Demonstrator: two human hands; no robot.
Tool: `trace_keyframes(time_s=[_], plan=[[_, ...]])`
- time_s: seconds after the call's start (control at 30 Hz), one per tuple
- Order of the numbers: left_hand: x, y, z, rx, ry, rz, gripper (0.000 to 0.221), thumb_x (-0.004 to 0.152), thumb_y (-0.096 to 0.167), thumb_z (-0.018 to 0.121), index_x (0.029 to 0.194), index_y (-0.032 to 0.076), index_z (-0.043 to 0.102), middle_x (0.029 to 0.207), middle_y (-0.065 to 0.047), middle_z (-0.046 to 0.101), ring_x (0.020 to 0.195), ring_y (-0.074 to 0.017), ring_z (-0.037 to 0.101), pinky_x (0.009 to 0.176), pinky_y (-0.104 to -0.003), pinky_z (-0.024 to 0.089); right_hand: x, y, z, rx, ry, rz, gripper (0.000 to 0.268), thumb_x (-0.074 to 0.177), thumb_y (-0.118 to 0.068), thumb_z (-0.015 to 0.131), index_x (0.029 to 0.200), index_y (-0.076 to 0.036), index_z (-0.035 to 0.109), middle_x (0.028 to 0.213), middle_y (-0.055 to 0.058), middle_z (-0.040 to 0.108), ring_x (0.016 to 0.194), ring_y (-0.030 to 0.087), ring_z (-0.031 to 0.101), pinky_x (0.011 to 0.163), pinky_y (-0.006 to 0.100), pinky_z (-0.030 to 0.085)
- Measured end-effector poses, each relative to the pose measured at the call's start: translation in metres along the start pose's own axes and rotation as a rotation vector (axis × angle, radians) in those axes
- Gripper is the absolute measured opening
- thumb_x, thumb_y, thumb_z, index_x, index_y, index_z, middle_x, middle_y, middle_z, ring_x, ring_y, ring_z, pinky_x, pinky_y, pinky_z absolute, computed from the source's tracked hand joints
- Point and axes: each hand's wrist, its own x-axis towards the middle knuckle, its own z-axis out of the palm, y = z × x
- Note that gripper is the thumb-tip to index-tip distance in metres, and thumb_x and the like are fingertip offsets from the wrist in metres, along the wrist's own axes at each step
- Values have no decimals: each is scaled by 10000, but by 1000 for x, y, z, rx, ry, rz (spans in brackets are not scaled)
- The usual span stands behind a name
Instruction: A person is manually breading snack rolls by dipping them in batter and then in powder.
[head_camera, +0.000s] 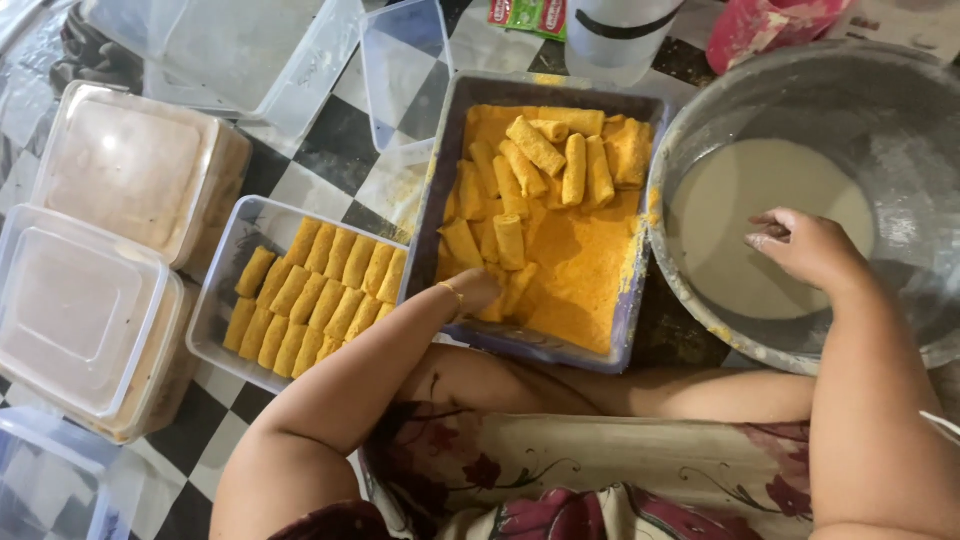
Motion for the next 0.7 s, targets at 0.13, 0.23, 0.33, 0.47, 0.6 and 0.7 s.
trace_keyframes(time_s=[0.13,0.23,0.33,0.47,0.6,0.7], plan=[[16,8,-11,-860,231,-428,164,921,119,566,894,31,702,895,-79,655,807,-242,587,766,-350,502,1,7,1,-8,-5,-11,415,950,-238,717,1334,-80,716,1112,139,780,954,314,727,821,417,553],[23,22,-30,-717,187,-367,254,896,212,604,1037,27,706,992,-111,732,884,-266,679,805,-351,553,3,-2,0,-8,-25,-15,414,953,-226,714,1341,-81,709,1096,135,780,935,307,723,807,410,550],[-10,56,-89,-1276,88,-633,621,860,438,705,1267,-23,615,1031,-143,713,870,-237,693,763,-321,571,4,-10,2,-9,-44,-9,398,960,-213,710,1340,-93,715,1055,132,785,889,295,718,781,403,548],[18,55,-63,-1125,128,-528,878,740,451,826,1431,27,492,1216,-113,677,1035,-221,690,919,-302,562,6,-10,4,-76,-46,-3,411,959,-243,719,1338,-83,717,1086,151,792,886,316,737,763,417,560],[-15,75,-114,-1245,161,-399,527,726,129,834,1179,76,570,1001,-53,655,829,-175,640,729,-284,564,1,-14,2,-133,-64,43,406,981,-271,706,1352,-105,705,1079,146,800,835,317,749,721,418,576],[-14,76,-110,-1180,125,-335,777,690,194,840,1403,125,540,1251,-21,653,1069,-184,646,946,-286,546,2,-12,3,-61,-48,-5,402,960,-222,714,1334,-73,712,1060,160,790,880,311,737,779,414,562]])
